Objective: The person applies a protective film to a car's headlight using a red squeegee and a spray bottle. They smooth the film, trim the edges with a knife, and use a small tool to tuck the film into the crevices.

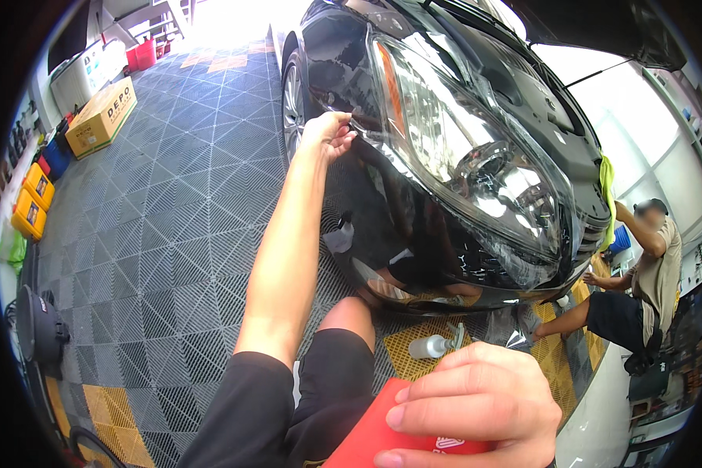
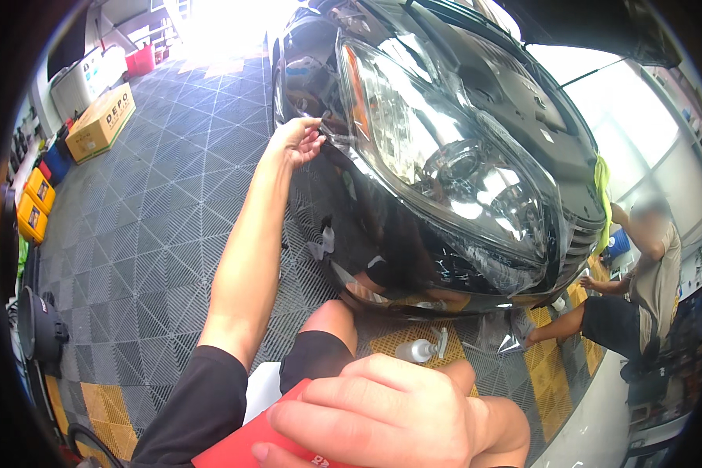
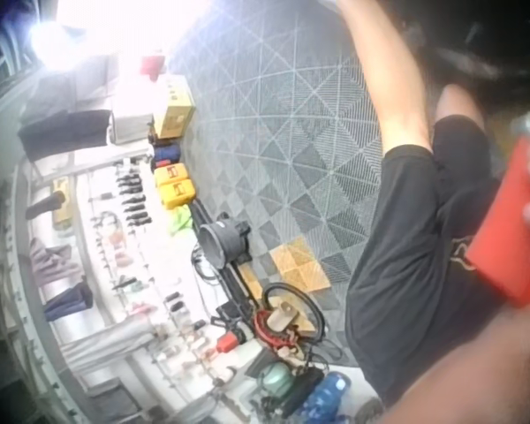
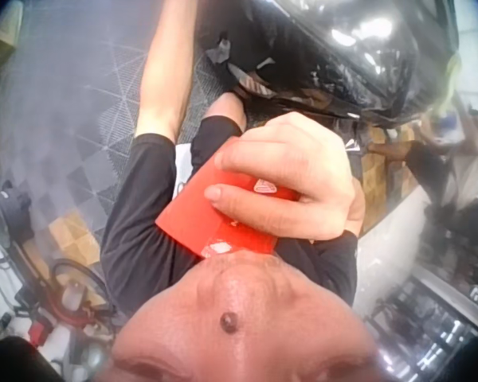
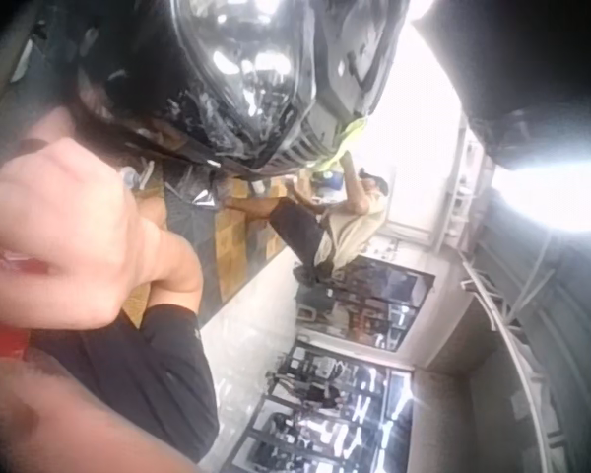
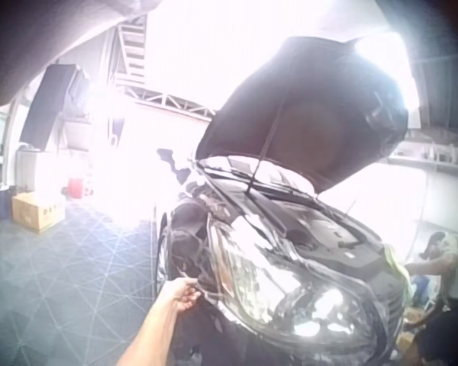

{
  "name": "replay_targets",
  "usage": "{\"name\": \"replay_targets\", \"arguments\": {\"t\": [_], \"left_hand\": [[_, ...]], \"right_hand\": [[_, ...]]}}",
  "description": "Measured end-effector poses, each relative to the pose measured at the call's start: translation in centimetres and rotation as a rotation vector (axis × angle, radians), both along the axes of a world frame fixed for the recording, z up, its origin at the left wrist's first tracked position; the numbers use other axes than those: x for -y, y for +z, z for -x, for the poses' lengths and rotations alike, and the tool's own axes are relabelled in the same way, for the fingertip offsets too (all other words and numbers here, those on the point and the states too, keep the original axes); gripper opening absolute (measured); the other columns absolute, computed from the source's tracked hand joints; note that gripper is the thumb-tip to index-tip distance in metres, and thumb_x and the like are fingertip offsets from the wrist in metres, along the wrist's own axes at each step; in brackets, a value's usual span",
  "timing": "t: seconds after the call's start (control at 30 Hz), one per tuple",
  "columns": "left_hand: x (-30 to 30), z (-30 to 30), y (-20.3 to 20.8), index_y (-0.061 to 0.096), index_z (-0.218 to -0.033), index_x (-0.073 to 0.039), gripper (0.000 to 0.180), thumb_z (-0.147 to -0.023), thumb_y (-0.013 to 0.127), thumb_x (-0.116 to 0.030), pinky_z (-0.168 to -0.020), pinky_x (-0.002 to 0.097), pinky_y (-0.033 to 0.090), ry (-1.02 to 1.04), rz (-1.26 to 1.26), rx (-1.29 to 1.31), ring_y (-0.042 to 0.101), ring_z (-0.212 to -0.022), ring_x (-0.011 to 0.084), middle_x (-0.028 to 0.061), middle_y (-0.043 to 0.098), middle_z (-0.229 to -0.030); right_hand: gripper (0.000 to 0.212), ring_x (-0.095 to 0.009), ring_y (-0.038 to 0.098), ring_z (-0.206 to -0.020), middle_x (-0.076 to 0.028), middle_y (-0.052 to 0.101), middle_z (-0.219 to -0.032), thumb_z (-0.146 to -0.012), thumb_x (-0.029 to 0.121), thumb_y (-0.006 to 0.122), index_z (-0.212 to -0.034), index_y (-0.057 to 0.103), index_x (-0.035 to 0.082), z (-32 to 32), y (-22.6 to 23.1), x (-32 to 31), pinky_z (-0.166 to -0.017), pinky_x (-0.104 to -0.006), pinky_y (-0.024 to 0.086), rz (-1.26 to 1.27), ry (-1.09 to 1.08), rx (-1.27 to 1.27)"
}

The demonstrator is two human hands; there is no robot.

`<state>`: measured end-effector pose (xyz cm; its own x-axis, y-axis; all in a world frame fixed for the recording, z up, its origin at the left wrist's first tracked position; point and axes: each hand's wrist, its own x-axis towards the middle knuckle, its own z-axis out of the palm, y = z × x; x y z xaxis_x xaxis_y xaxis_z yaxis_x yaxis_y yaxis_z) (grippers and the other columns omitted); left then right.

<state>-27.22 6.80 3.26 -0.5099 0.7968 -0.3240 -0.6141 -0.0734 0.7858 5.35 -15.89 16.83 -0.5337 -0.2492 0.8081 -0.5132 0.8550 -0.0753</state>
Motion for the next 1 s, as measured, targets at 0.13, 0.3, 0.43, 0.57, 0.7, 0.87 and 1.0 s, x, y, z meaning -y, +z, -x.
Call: {"name": "replay_targets", "arguments": {"t": [0.13,0.3,0.43,0.57,0.7,0.87,1.0], "left_hand": [[0.3,-0.5,0.3,0.067,-0.099,-0.001,0.013,-0.092,0.068,-0.011,-0.049,0.0222,0.045,0.026,-0.115,-0.068,0.07,-0.069,0.0155,0.0067,0.07,-0.083],[0.7,-1.9,-0.1,0.066,-0.1,-0.005,0.009,-0.096,0.06,-0.011,-0.063,0.0296,0.049,0.081,-0.291,0.041,0.07,-0.082,0.0172,0.0047,0.07,-0.088],[1.5,-2.9,0.7,0.065,-0.099,-0.006,0.021,-0.094,0.071,-0.025,-0.072,0.0334,0.049,0.064,-0.364,0.025,0.066,-0.082,0.016,0.0024,0.067,-0.089],[0.9,-4.5,0.9,0.066,-0.086,-0.008,0.026,-0.086,0.083,-0.027,-0.061,0.0279,0.044,0.032,-0.312,-0.26,0.055,-0.065,0.0093,-0.0015,0.061,-0.074],[2.8,-4.3,0.1,0.065,-0.083,-0.009,0.025,-0.083,0.086,-0.023,-0.054,0.0241,0.041,0.07,-0.263,-0.367,0.052,-0.059,0.008,-0.0017,0.06,-0.07],[2.9,-6.4,0.4,0.065,-0.08,-0.005,0.023,-0.084,0.084,-0.018,-0.057,0.0271,0.047,0.005,-0.274,-0.404,0.061,-0.062,0.0112,0.0025,0.064,-0.073],[2.8,-5.6,-0.9,0.068,-0.088,-0.008,0.019,-0.088,0.081,-0.022,-0.052,0.0213,0.039,0.004,-0.289,-0.448,0.061,-0.062,0.0081,-0.0005,0.065,-0.078]], "right_hand": [[0.033,-0.025,0.069,-0.077,-0.017,0.069,-0.101,-0.067,0.013,0.081,-0.097,0.074,0.001,-0.5,0.2,0.3,-0.062,-0.0308,0.054,0.027,-0.014,0.006],[0.032,-0.024,0.068,-0.077,-0.017,0.069,-0.1,-0.066,0.01,0.079,-0.097,0.074,0.001,-0.5,0.0,0.4,-0.062,-0.0302,0.054,0.01,-0.023,0.044],[0.031,-0.024,0.067,-0.076,-0.017,0.069,-0.1,-0.067,0.009,0.078,-0.096,0.073,0.0,0.0,-0.9,0.1,-0.062,-0.0298,0.053,0.04,-0.025,0.002],[0.03,-0.024,0.067,-0.076,-0.017,0.069,-0.099,-0.068,0.009,0.077,-0.096,0.073,0.0,0.2,-0.9,0.2,-0.061,-0.0301,0.053,0.052,-0.039,0.012],[0.029,-0.025,0.068,-0.077,-0.016,0.069,-0.097,-0.068,0.009,0.076,-0.096,0.073,0.002,0.7,-1.3,-0.2,-0.06,-0.0311,0.054,0.041,0.042,0.055],[0.027,-0.024,0.069,-0.07,-0.01,0.072,-0.088,-0.072,0.007,0.078,-0.098,0.073,0.004,1.1,-1.0,-2.3,-0.059,-0.0312,0.054,0.06,-0.258,0.296],[0.019,-0.042,0.07,-0.079,-0.023,0.071,-0.089,-0.088,0.009,0.065,-0.102,0.07,-0.002,6.9,-1.6,-12.6,-0.071,-0.0463,0.055,0.314,-0.768,0.313]]}}
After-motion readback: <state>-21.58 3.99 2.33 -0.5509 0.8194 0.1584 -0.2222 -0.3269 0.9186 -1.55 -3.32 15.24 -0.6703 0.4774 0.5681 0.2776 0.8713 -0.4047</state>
